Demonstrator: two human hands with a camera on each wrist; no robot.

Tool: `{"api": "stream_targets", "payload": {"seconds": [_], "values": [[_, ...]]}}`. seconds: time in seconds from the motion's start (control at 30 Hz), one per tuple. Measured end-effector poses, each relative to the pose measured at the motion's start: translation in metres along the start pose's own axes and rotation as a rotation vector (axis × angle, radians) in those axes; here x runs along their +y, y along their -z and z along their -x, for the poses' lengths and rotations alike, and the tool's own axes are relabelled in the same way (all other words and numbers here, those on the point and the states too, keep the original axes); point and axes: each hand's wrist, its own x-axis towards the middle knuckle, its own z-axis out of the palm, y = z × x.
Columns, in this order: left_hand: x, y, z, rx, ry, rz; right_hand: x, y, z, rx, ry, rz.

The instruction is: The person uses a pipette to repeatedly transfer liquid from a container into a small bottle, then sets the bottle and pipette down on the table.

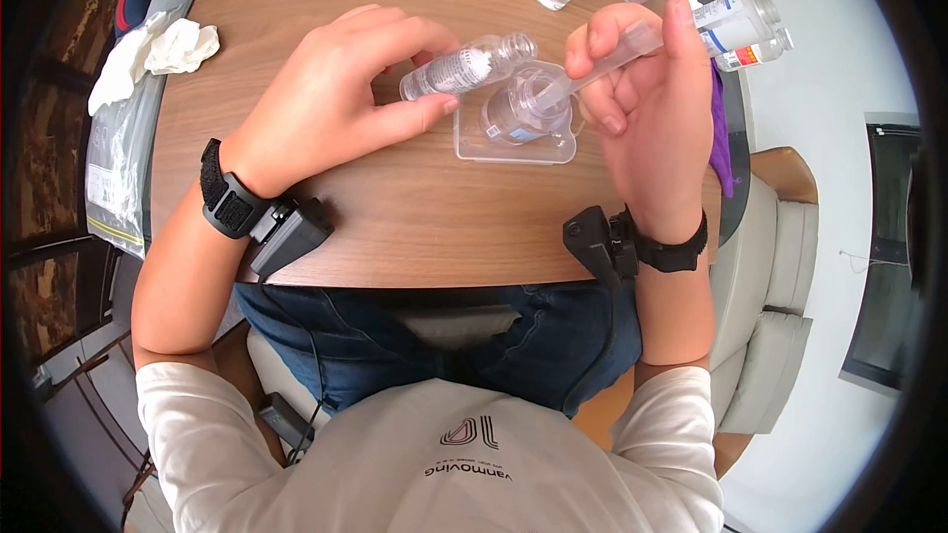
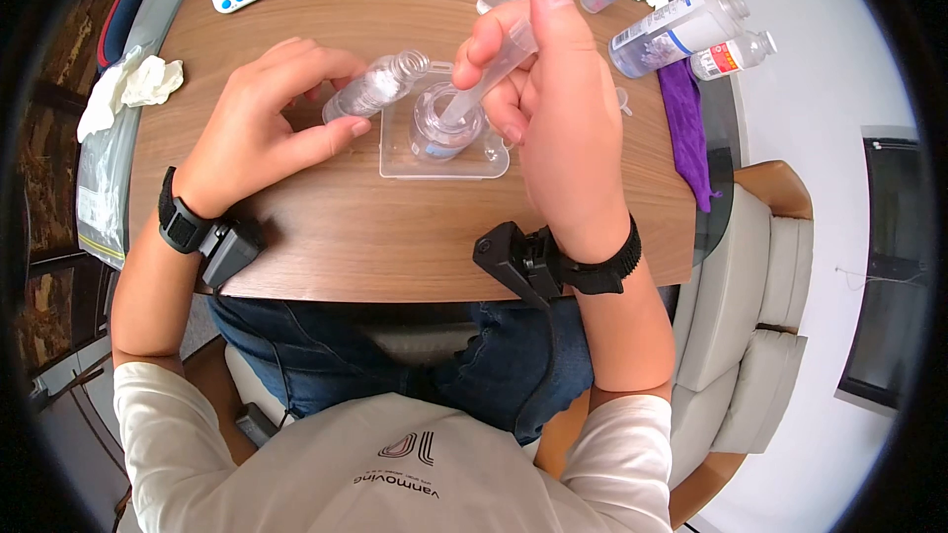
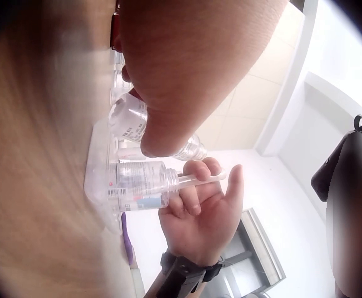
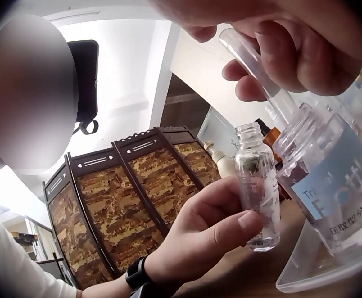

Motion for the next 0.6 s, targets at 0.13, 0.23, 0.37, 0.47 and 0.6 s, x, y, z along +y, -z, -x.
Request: {"api": "stream_targets", "payload": {"seconds": [0.13, 0.23, 0.37, 0.47, 0.6], "values": [[-0.0003, 0.0003, 0.0, 0.0, -0.017, -0.004, 0.0012, 0.0002, 0.0007, -0.002, -0.016, -0.123], [-0.0001, 0.0008, -0.0003, -0.007, -0.022, -0.02, 0.0023, 0.0037, 0.0009, -0.045, -0.012, -0.166], [0.0008, 0.0011, -0.0003, -0.017, -0.004, -0.011, 0.0026, 0.0033, 0.0006, -0.069, -0.013, -0.181], [0.0006, 0.0008, 0.0002, -0.019, 0.011, 0.0, 0.004, 0.0067, 0.0012, -0.08, -0.003, -0.178], [0.0003, 0.0007, 0.0001, -0.013, -0.013, -0.012, 0.0049, 0.0058, 0.0029, -0.012, 0.012, -0.154]]}}
